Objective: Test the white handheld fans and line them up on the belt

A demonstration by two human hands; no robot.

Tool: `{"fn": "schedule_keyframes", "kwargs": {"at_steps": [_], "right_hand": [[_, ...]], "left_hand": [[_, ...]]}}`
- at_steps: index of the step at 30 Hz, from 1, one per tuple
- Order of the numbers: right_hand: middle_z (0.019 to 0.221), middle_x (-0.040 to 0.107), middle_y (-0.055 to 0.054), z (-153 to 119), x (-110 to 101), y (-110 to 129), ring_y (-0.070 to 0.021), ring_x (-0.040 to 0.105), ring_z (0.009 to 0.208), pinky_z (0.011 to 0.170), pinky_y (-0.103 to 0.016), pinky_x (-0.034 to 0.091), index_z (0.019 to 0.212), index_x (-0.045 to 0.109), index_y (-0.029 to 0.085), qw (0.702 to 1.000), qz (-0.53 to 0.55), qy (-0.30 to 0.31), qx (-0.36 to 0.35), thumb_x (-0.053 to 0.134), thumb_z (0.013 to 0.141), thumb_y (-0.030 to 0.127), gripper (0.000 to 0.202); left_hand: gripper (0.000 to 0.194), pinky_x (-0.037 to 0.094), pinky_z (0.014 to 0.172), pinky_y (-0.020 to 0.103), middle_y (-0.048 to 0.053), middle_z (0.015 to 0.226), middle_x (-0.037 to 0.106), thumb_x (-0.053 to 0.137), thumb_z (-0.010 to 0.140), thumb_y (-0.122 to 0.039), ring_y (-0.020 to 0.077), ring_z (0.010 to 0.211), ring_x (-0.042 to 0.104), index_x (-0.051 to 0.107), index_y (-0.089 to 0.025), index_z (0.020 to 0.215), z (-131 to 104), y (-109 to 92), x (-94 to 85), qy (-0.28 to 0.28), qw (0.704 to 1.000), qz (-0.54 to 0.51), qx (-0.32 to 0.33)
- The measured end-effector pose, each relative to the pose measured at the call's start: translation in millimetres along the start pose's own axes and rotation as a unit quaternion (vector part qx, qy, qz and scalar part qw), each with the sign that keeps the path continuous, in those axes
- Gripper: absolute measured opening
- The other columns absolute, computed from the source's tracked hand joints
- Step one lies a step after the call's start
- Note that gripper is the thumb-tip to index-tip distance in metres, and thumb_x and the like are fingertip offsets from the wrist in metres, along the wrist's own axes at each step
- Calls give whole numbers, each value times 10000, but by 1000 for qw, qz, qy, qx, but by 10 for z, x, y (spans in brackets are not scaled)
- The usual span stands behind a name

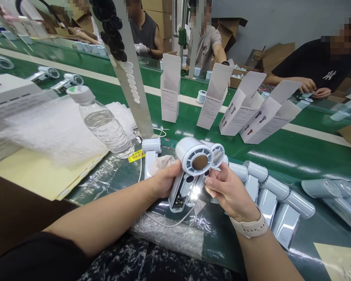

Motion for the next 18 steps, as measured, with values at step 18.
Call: {"fn": "schedule_keyframes", "kwargs": {"at_steps": [18], "right_hand": [[495,398,130,1,-39,21,-78,393,456,479,-234,352,1012,637,216,998,-54,-15,-9,934,629,354,504]], "left_hand": [[613,545,840,360,91,834,742,649,769,-738,252,856,714,694,-139,889,4,88,-77,-8,998,43,-34]]}}
Point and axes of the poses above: each hand's wrist, its own z-axis towards the middle knuckle, its own x-axis out of the palm, y = z × x, the point moved 2 cm from there along z, towards the middle knuckle
